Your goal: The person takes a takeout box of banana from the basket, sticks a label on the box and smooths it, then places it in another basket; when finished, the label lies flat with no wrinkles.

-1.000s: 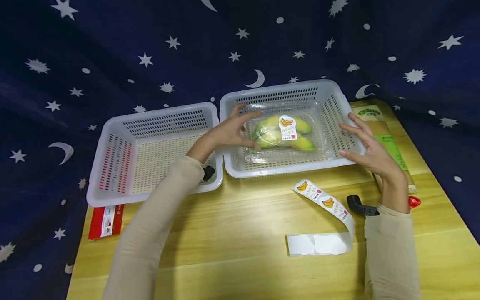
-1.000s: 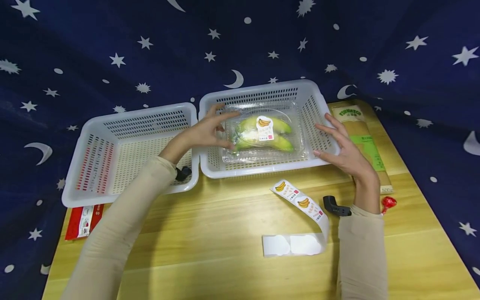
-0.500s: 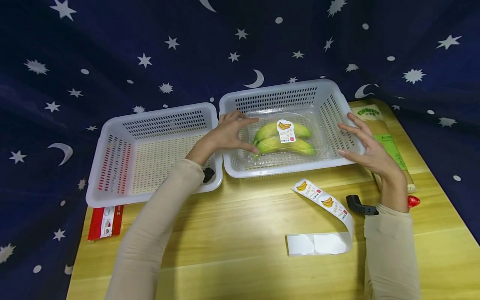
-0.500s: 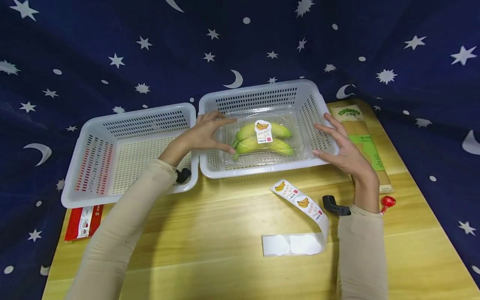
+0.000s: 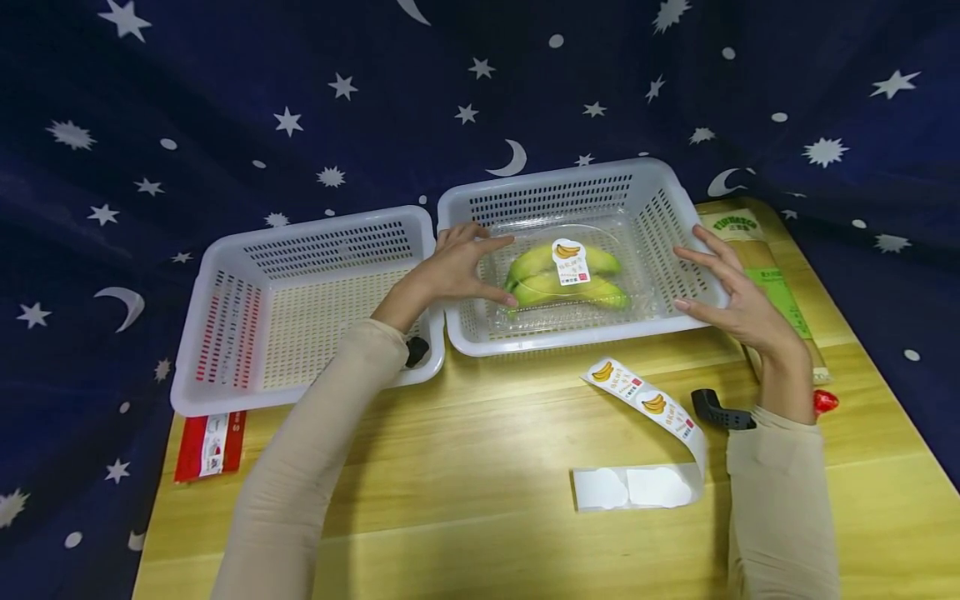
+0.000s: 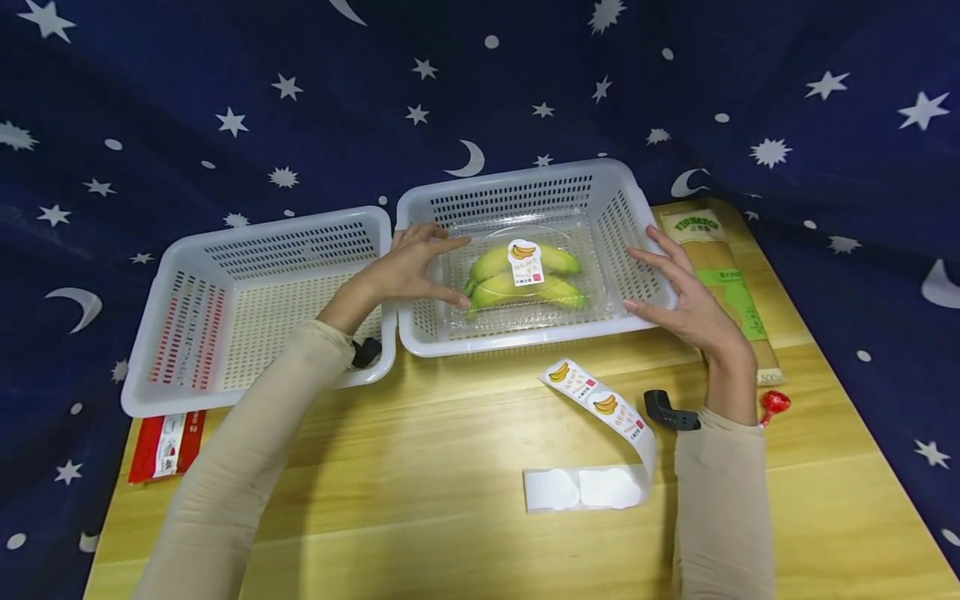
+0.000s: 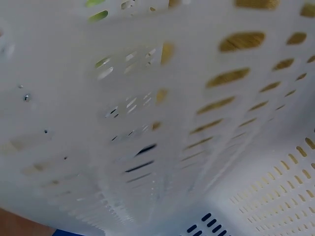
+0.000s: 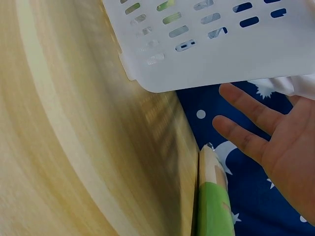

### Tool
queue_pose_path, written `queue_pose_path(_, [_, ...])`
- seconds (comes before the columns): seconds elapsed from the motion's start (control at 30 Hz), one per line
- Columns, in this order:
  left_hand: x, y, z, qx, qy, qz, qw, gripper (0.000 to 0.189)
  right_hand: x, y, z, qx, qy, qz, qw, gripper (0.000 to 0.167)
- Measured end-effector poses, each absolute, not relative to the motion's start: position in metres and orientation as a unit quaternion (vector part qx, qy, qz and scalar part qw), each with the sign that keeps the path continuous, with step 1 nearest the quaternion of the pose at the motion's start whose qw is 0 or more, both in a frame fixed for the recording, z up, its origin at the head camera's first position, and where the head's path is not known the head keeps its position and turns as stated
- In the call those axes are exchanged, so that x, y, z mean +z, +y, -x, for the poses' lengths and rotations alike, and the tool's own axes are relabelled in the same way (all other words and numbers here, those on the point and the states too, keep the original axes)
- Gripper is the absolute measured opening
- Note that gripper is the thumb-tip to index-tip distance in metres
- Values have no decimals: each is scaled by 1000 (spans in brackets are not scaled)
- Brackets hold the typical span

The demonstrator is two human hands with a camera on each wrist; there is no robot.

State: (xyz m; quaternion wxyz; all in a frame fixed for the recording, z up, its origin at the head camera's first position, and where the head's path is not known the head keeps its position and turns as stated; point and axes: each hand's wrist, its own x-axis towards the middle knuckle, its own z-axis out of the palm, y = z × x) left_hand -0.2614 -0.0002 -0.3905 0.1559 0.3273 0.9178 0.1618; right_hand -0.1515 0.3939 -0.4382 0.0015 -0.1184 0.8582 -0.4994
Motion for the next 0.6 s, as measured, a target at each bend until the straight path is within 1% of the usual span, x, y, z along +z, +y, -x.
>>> queue_pose_path(0.43, [-389, 0, 261, 168, 917, -325, 162, 102, -438, 394, 150, -506, 854, 119, 2, 73])
queue_pose_path(0.6, [-386, -2, 258, 213, 914, -303, 166, 105, -440, 395, 151, -505, 855, 115, 3, 73])
